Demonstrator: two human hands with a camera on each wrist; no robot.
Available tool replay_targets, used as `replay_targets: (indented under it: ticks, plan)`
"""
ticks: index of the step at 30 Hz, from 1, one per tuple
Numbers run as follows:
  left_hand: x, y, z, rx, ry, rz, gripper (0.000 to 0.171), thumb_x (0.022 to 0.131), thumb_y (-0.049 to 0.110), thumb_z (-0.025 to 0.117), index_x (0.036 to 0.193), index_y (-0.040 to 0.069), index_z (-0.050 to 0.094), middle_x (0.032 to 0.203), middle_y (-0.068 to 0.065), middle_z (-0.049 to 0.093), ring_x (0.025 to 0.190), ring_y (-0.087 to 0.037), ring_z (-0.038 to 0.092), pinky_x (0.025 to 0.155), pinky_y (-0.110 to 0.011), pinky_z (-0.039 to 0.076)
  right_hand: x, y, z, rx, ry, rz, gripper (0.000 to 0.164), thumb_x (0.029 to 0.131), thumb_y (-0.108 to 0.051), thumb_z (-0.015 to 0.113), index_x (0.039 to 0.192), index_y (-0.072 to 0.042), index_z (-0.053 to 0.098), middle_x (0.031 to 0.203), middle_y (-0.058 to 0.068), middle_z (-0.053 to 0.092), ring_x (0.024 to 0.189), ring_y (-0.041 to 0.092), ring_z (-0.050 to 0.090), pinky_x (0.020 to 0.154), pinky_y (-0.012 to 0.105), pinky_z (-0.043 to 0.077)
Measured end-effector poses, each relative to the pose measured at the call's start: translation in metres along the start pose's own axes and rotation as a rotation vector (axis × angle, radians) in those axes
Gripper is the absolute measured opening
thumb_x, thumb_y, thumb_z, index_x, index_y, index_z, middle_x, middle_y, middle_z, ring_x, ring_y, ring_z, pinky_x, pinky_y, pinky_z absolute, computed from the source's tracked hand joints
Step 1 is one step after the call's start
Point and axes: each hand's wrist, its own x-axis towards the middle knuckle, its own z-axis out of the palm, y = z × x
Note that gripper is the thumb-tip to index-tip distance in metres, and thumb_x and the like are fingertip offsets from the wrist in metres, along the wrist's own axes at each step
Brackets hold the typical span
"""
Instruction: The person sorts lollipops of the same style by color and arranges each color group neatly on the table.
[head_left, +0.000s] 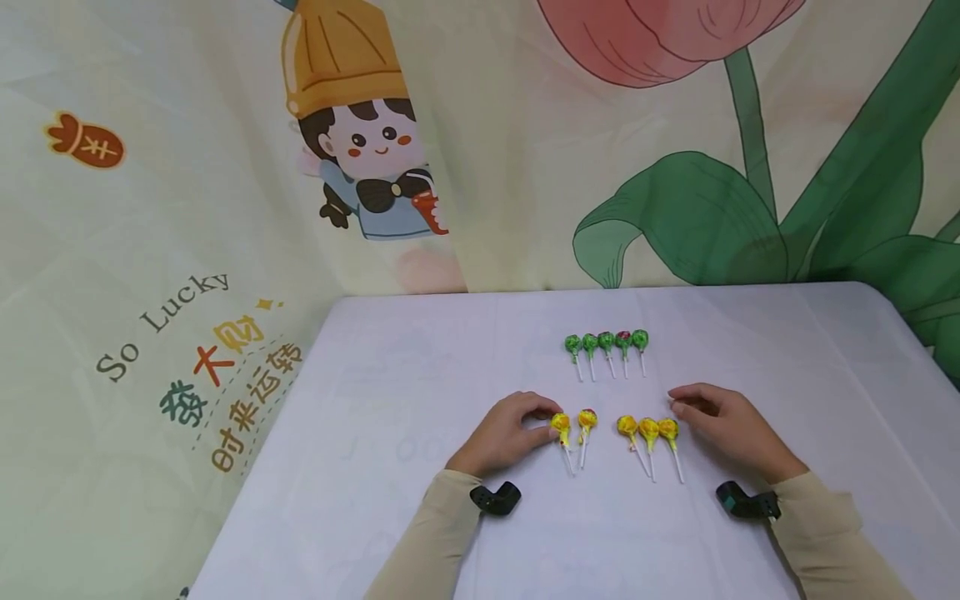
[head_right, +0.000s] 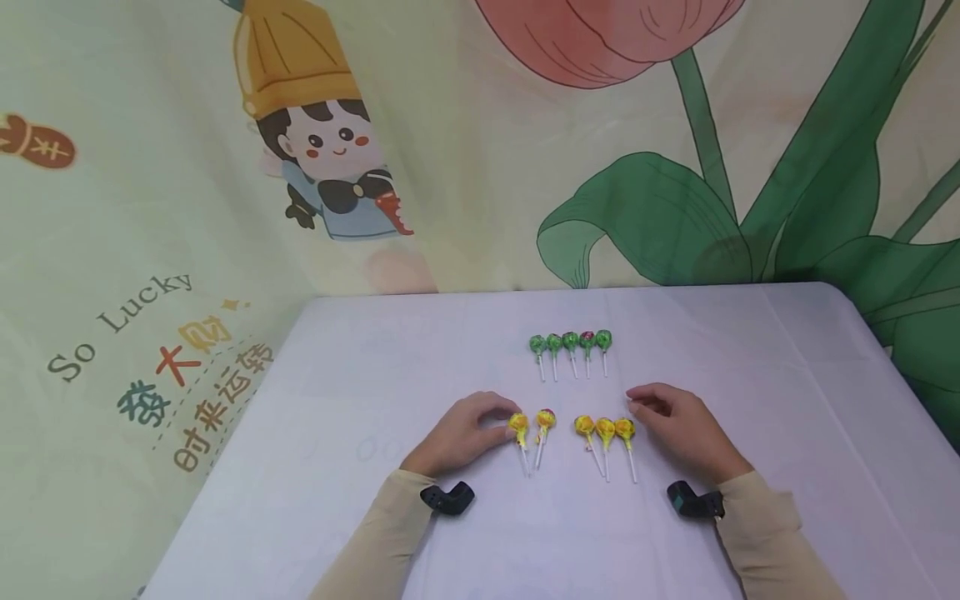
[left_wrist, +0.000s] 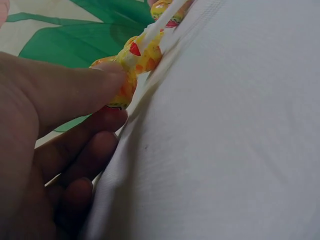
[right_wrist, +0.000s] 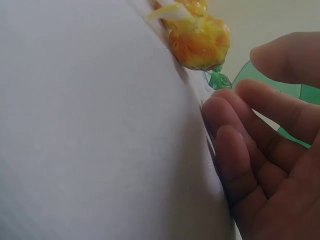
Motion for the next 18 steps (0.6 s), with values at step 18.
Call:
replay_targets:
  ticks: [18]
  plan:
    - [0.001,-0.005,0.004,-0.131,0.056,-0.084,0.025,0.094,0.033,0.071,0.118,0.026,0.07,0.101,0.015,0.065,0.095,-0.008,0.059,0.087,-0.032,0.048,-0.013,0.004,-0.001,-0.04,-0.05,-0.05,0.037,0.098,-0.032,0.067,0.126,-0.009,0.065,0.123,0.005,0.062,0.103,0.02,0.058,0.083,0.026,0.051]
